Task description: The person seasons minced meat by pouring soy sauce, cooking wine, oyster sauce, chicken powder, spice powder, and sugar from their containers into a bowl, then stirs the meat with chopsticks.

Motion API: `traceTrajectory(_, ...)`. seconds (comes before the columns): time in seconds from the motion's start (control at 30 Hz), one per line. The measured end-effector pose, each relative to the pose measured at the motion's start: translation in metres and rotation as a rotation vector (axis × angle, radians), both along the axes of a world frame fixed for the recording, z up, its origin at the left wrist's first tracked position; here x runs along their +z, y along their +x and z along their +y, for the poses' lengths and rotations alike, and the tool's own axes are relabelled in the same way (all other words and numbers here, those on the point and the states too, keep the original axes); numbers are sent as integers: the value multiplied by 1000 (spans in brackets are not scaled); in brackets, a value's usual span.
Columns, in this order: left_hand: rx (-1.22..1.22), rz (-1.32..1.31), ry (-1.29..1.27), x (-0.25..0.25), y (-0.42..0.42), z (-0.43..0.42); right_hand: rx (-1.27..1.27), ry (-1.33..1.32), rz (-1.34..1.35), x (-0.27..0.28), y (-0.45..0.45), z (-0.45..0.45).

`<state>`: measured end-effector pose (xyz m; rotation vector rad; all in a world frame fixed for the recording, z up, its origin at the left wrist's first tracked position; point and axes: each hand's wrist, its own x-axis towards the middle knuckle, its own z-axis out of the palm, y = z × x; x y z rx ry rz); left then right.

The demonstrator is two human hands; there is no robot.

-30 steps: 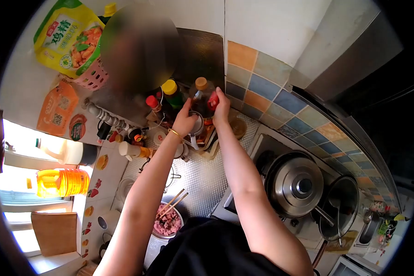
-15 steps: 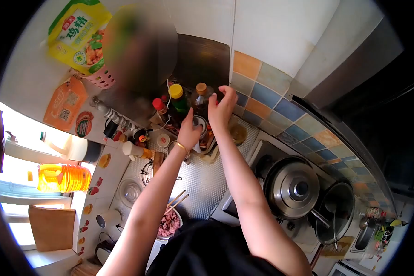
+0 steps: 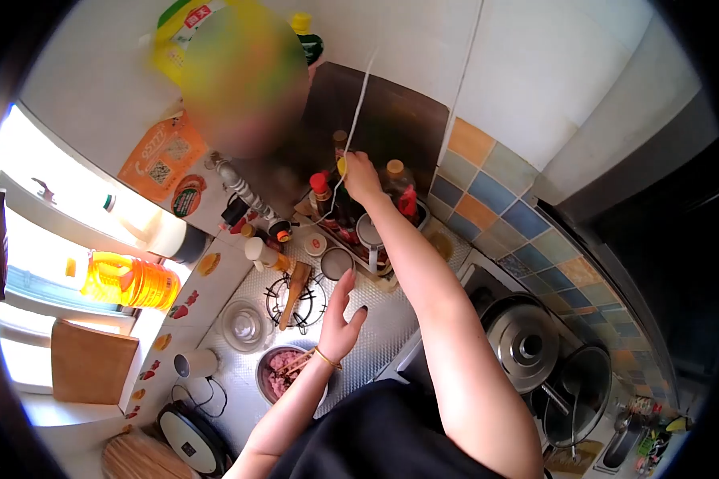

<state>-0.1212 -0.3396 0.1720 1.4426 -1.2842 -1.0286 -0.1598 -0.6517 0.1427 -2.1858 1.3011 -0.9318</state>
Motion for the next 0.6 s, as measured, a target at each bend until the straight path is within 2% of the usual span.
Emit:
traceTrajectory(0.1,68,10,-61,1,16,-14,-30,33,99,-14,5,-9)
traceTrajectory(0.2,114,-40,-182,5,32,-52,-14,132,192,-2,7,-6)
traceTrajectory(0.27,136,-79,-225,3,43,-85,6,100,203,0,7,-8)
traceTrajectory(0.37,98,-82,-203,25,52,-129,-4,139,279,8,10,-11)
traceTrajectory(0.47,24,-346,-346,9,57,-166,-31,156,359,14,10,-20)
traceTrajectory(0.6,87,-338,-197,21,50,-184,-21,68,392,38,1,-28)
